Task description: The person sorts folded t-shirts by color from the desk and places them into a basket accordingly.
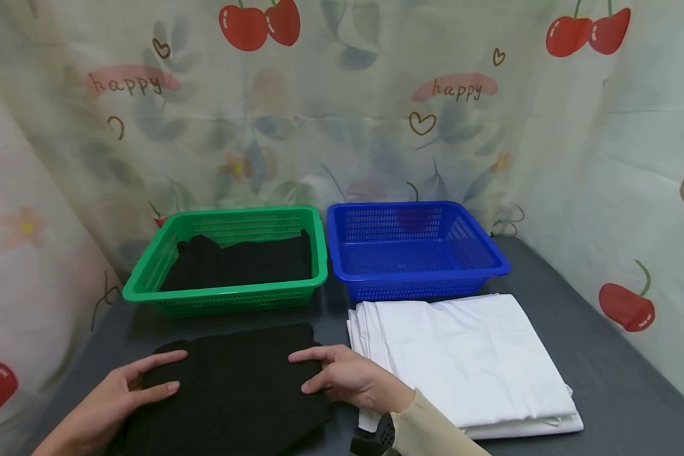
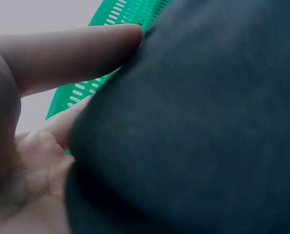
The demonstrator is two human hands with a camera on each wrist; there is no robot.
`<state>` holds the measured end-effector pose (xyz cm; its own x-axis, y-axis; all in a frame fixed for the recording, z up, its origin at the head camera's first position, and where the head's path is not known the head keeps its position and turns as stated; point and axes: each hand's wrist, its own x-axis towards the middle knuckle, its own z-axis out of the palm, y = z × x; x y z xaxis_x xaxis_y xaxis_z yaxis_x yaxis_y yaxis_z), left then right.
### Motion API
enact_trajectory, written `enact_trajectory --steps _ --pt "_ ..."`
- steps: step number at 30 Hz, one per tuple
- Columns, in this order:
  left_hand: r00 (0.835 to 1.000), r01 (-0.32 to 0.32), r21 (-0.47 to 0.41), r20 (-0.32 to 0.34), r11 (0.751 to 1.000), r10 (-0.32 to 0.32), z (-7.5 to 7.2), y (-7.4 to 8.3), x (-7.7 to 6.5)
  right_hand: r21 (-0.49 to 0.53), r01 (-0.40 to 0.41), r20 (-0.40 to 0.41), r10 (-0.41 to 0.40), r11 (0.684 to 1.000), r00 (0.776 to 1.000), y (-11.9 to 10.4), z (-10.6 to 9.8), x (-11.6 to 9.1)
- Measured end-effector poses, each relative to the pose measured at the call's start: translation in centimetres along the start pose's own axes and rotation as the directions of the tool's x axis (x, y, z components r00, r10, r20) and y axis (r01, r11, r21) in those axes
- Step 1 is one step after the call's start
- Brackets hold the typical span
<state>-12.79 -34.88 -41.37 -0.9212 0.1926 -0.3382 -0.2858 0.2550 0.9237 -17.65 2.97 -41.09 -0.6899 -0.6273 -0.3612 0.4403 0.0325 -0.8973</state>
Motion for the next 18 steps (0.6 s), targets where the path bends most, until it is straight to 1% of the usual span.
enact_trajectory --steps 3,6,12,18 --pt "0.999 -0.041 0.007 0.012 0.999 0.041 -0.04 0.0 -0.03 -0.015 0.01 -0.007 -0.01 1.0 1.0 -0.14 -0.08 -0.01" --pt "0.998 -0.057 0.016 0.013 0.998 0.057 -0.04 -0.07 -0.11 -0.026 0.013 -0.005 -0.014 1.0 1.0 -0.15 -0.16 -0.07" --pt "0.999 -0.05 0.016 0.008 0.999 0.05 0.05 0.01 -0.05 -0.009 0.02 -0.003 -0.02 1.0 1.0 -0.24 -0.21 -0.08" --pt "0.999 -0.053 0.002 0.015 0.999 0.053 0.03 0.1 -0.24 0.039 0.036 0.01 -0.036 0.999 0.999 -0.41 -0.26 -0.07"
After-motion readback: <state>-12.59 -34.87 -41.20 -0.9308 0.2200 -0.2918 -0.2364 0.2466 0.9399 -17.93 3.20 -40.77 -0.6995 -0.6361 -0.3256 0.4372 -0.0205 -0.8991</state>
